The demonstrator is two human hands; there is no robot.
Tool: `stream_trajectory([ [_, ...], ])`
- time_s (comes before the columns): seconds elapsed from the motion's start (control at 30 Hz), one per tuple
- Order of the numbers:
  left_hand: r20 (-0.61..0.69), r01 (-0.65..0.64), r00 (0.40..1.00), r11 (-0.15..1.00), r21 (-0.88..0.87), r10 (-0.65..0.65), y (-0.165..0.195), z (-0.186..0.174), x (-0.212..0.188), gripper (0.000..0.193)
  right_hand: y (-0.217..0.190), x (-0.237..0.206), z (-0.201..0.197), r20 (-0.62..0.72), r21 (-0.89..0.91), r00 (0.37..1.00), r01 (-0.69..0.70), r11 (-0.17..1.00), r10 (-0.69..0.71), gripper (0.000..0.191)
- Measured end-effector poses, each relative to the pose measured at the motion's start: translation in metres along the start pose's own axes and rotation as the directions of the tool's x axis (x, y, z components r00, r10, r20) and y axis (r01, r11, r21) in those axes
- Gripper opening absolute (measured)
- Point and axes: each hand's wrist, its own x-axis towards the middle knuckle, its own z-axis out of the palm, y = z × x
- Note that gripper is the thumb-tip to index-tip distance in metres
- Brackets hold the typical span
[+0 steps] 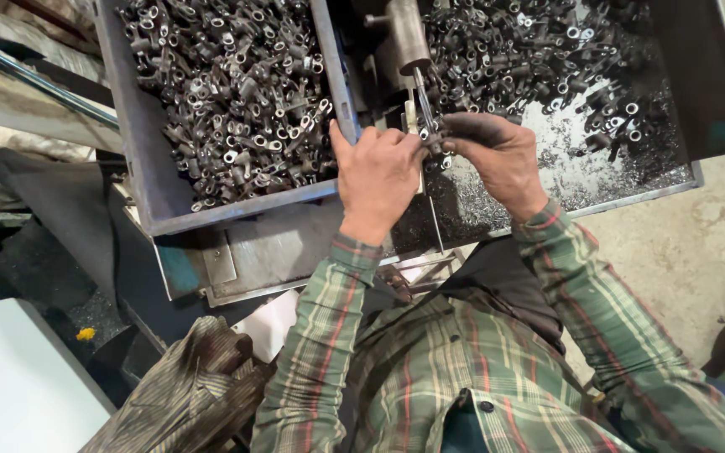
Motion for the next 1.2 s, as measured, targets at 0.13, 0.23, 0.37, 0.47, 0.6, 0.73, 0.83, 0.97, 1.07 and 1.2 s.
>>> stream_trajectory([
  [0.13, -0.032, 0.045, 0.998, 0.999, -0.006, -0.045, 0.004, 0.002, 0.002, 0.007, -0.009, 0.007, -0.009, 0.094, -0.126, 0.994, -0.044, 0.991, 0.056, 0.035],
  [0.23, -0.069, 0.071, 0.995, 0.997, 0.001, -0.071, 0.005, 0.004, 0.003, 0.007, -0.009, 0.012, -0.007, 0.102, -0.288, 0.99, -0.06, 0.956, 0.093, 0.029],
  [0.37, -0.09, 0.09, 0.992, 0.996, -0.009, -0.091, 0.005, 0.008, 0.004, 0.006, 0.001, 0.02, 0.004, 0.055, -0.405, 0.975, -0.175, 0.897, 0.215, 0.046],
  [0.47, -0.105, 0.096, 0.99, 0.995, 0.04, -0.092, 0.006, 0.011, 0.007, 0.007, 0.009, 0.022, 0.012, -0.006, -0.426, 0.986, -0.153, 0.892, 0.167, 0.048],
  [0.6, -0.097, 0.112, 0.989, 0.993, 0.041, -0.107, 0.005, 0.013, 0.013, 0.004, 0.012, 0.027, 0.018, -0.033, -0.238, 0.968, -0.249, 0.939, 0.248, 0.05],
  [0.73, -0.074, 0.095, 0.993, 0.995, 0.012, -0.094, 0.003, 0.01, 0.011, 0.006, 0.01, 0.023, 0.021, 0.02, 0.029, 0.947, -0.321, 0.947, 0.321, 0.05],
  [0.83, -0.061, 0.102, 0.993, 0.995, 0.023, -0.1, 0.004, 0.01, 0.011, 0.006, 0.011, 0.022, 0.021, 0.008, 0.178, 0.902, -0.427, 0.887, 0.432, 0.046],
  [0.97, -0.033, 0.094, 0.995, 0.993, 0.074, -0.091, 0.007, 0.012, 0.01, 0.007, 0.019, 0.021, 0.019, -0.004, 0.158, 0.925, -0.373, 0.914, 0.379, 0.046],
  [1.07, -0.032, 0.077, 0.997, 0.991, 0.11, -0.074, 0.007, 0.013, 0.008, 0.007, 0.03, 0.021, 0.019, -0.048, 0.089, 0.946, -0.314, 0.945, 0.319, 0.048],
  [1.2, -0.044, 0.049, 0.998, 0.995, 0.086, -0.046, 0.004, 0.012, 0.004, 0.007, 0.039, 0.02, 0.021, -0.114, 0.005, 0.938, -0.329, 0.944, 0.328, 0.05],
])
